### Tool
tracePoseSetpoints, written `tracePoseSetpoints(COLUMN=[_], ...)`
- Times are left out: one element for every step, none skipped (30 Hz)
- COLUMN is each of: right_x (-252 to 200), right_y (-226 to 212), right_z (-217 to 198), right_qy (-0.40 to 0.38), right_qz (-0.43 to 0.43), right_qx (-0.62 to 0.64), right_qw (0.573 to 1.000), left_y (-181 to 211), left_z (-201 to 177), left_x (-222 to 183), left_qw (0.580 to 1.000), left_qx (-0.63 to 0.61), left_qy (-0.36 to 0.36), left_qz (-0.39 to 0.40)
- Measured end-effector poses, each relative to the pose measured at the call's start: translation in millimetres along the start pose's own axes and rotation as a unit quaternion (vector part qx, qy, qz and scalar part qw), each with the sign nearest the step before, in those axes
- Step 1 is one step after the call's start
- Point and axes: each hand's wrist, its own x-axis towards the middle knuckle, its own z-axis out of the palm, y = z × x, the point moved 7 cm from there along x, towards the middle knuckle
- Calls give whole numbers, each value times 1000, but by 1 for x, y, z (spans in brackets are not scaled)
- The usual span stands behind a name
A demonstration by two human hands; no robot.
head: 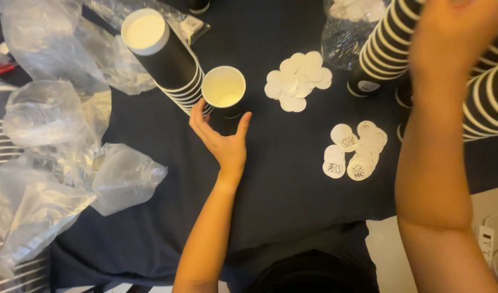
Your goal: Peeling circular logo stickers from a sheet and applying them to the side of black paper coffee cups.
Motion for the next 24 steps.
tracePoseSetpoints(right_x=[-3, -7, -11, -18, -29, -41, -43, -44, -44, -51, -57, -66, -79, -92, -108, -108, -109, -112, -118, -130, -151, -146, -152, -159], right_y=[-12, -17, -21, -22, -16, -9, -30, -56, -84, -91, -107, -124, -135, -152, -170, -183, -198, -213, -196, -172, -145, -138, -127, -115], right_z=[-2, 1, 3, 5, 10, 15, 7, -2, -11, -8, -13, -17, -15, -3, 10, 16, 27, 37, 39, 60, 78, 70, 71, 69], right_qy=[5, -21, -48, -41, -66, -91, -84, -56, -31, -26, 42, 110, 111, 38, -35, -34, -78, -122, -120, -250, -380, -384, -468, -546], right_qz=[-1, 51, 102, 101, 147, 191, 193, 150, 105, 104, 30, -45, -46, -85, -126, -128, -136, -144, -145, -93, -39, -41, -47, -54], right_qx=[-1, -23, -45, -47, -39, -29, -31, -13, 6, 4, 10, 15, 19, 31, 43, 48, 102, 154, 161, 117, 70, 75, 10, -57], right_qw=[1000, 998, 993, 993, 986, 977, 977, 987, 994, 994, 999, 993, 993, 995, 990, 990, 982, 970, 969, 957, 921, 919, 882, 834], left_y=[-3, -5, -7, -7, -12, -17, -15, -18, -20, -18, -17, -17, -19, -21, -23, -27, -28, -30, -25, -25, -24, -29, -36, -43], left_z=[2, 5, 10, 11, 13, 16, 17, 18, 19, 20, 19, 18, 19, 20, 20, 22, 23, 25, 24, 25, 24, 25, 28, 31], left_x=[0, 1, 2, 2, 2, 1, 2, 2, 2, 3, 4, 4, 4, 4, 4, 3, 3, 3, 6, 8, 5, 7, 6, 6], left_qw=[1000, 1000, 999, 999, 999, 998, 998, 997, 996, 996, 995, 995, 995, 996, 996, 996, 998, 998, 998, 998, 996, 996, 994, 991], left_qx=[-4, 4, 12, 6, 11, 16, 12, 9, 6, 2, 2, 1, 3, 7, 12, 15, 23, 32, 36, 21, 9, 15, 5, -6], left_qy=[0, -11, -23, -24, -40, -57, -60, -62, -63, -64, -61, -57, -54, -55, -55, -50, -50, -50, -45, -59, -74, -70, -88, -105], left_qz=[4, 13, 23, 28, -1, -31, -26, -47, -69, -66, -77, -87, -85, -76, -68, -66, -41, -15, -12, -30, -52, -55, -71, -87])
